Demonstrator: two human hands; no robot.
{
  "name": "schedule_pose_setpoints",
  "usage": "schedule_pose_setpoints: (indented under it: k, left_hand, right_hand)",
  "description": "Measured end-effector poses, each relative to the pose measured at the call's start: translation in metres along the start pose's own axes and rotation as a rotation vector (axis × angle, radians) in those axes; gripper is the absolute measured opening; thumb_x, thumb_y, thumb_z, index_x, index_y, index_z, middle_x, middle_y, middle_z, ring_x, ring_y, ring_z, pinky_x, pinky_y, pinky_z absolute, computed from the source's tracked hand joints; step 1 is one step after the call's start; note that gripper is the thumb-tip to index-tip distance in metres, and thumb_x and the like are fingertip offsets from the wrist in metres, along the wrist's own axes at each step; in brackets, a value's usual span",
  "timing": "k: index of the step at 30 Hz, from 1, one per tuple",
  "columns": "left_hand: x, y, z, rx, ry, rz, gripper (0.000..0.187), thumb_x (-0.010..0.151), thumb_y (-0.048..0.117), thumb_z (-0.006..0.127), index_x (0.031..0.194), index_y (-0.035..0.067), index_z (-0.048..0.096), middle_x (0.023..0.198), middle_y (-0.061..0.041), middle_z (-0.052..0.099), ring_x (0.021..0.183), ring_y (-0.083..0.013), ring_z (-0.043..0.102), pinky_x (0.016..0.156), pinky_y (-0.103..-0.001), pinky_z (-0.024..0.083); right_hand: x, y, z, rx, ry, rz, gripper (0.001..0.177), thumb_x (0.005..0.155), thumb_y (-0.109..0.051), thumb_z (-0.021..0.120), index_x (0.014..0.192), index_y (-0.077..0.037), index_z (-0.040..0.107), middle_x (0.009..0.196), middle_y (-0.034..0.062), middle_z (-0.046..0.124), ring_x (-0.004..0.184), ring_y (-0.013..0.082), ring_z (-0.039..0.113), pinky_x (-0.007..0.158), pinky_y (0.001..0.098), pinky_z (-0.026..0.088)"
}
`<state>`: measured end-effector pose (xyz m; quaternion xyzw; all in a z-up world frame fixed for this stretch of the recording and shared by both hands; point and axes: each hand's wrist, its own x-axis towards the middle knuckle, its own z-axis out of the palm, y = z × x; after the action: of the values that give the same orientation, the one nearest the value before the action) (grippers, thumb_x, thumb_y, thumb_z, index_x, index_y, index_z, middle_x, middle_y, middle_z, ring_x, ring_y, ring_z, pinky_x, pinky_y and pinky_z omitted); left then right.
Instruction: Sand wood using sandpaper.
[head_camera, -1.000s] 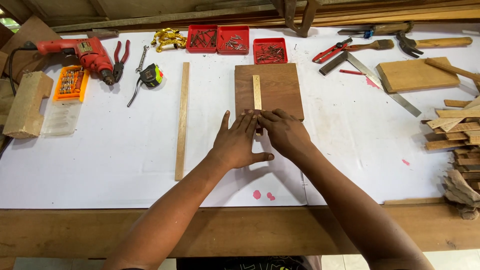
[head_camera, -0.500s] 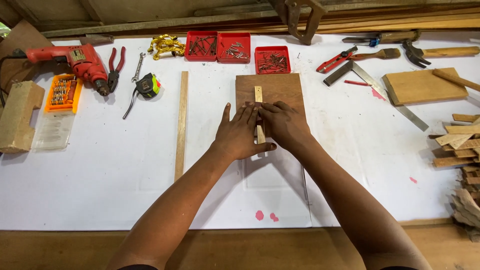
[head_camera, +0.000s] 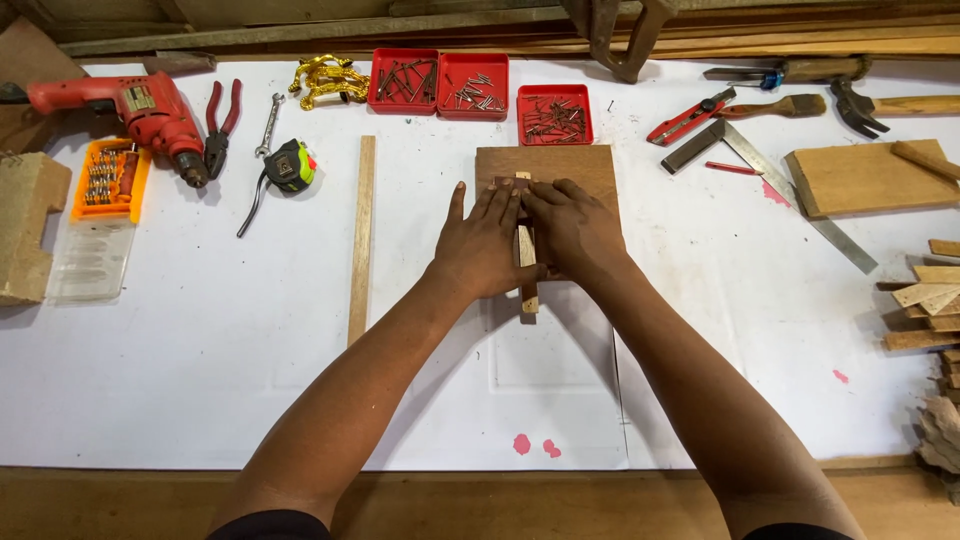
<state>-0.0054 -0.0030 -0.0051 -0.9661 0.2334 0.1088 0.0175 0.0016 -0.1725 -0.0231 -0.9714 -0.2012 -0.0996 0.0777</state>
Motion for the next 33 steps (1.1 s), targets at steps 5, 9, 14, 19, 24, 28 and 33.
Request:
schedule_pose_setpoints:
  k: [5, 9, 14, 19, 24, 28, 33]
  left_hand:
    - [-0.043, 0.019, -0.006, -0.019, -0.039, 0.01, 0.13, 0.075, 0.098, 0.039, 0.162, 0.005, 0.011, 0.17, -0.012, 0.012, 0.157, -0.0225, 0.01, 0.124, -0.057, -0.003]
    - [-0.074, 0.034, 0.003, 0.013, -0.045, 0.023, 0.13, 0.075, 0.099, 0.036, 0.162, 0.005, 0.011, 0.17, -0.014, 0.012, 0.157, -0.0242, 0.01, 0.124, -0.057, -0.004]
    - [-0.097, 0.045, 0.006, -0.01, -0.018, 0.026, 0.131, 0.073, 0.099, 0.035, 0.161, 0.005, 0.011, 0.169, -0.013, 0.013, 0.156, -0.0229, 0.011, 0.123, -0.058, -0.004]
    - [-0.092, 0.043, 0.008, -0.01, -0.038, 0.035, 0.13, 0.074, 0.099, 0.032, 0.162, 0.005, 0.012, 0.169, -0.014, 0.015, 0.156, -0.0238, 0.011, 0.124, -0.058, -0.004]
    - [-0.067, 0.03, 0.011, -0.026, 0.001, 0.029, 0.13, 0.075, 0.099, 0.033, 0.161, 0.003, 0.015, 0.169, -0.014, 0.016, 0.156, -0.0247, 0.013, 0.124, -0.058, -0.003]
    - [-0.038, 0.016, 0.003, -0.045, 0.015, 0.03, 0.127, 0.077, 0.098, 0.035, 0.161, 0.003, 0.016, 0.168, -0.015, 0.017, 0.157, -0.025, 0.013, 0.124, -0.059, -0.002]
    - [-0.003, 0.001, 0.002, 0.009, 0.013, 0.004, 0.119, 0.081, 0.092, 0.038, 0.161, 0.006, 0.016, 0.169, -0.014, 0.019, 0.156, -0.0253, 0.016, 0.124, -0.059, -0.001]
  right_hand:
    - [-0.036, -0.02, -0.018, 0.028, 0.003, -0.03, 0.047, 0.089, -0.021, 0.068, 0.136, -0.014, 0.066, 0.139, 0.002, 0.065, 0.129, 0.0275, 0.057, 0.097, 0.0411, 0.052]
    - [-0.071, -0.035, -0.029, 0.088, -0.001, -0.027, 0.043, 0.092, -0.011, 0.062, 0.134, -0.015, 0.067, 0.139, -0.0014, 0.066, 0.125, 0.025, 0.059, 0.098, 0.04, 0.053]
    - [-0.093, -0.039, -0.022, 0.075, 0.01, -0.041, 0.045, 0.091, -0.005, 0.06, 0.134, -0.014, 0.067, 0.139, -0.0012, 0.066, 0.127, 0.0234, 0.058, 0.098, 0.0402, 0.052]
    - [-0.088, -0.042, -0.029, 0.089, -0.068, -0.001, 0.047, 0.09, -0.003, 0.058, 0.134, -0.016, 0.066, 0.141, -0.0025, 0.064, 0.126, 0.0219, 0.058, 0.1, 0.0403, 0.052]
    - [-0.064, -0.028, -0.019, 0.054, -0.049, -0.014, 0.046, 0.09, -0.011, 0.062, 0.135, -0.015, 0.066, 0.141, -0.0005, 0.064, 0.128, 0.0238, 0.057, 0.099, 0.0412, 0.051]
    - [-0.033, -0.016, -0.018, 0.079, -0.052, -0.027, 0.048, 0.087, -0.021, 0.068, 0.134, -0.014, 0.065, 0.139, 0.0016, 0.064, 0.127, 0.0278, 0.056, 0.096, 0.0421, 0.051]
    - [0.001, 0.002, -0.007, 0.033, -0.056, -0.015, 0.044, 0.093, -0.023, 0.067, 0.137, -0.016, 0.065, 0.143, 0.0006, 0.064, 0.131, 0.0267, 0.058, 0.101, 0.0406, 0.051]
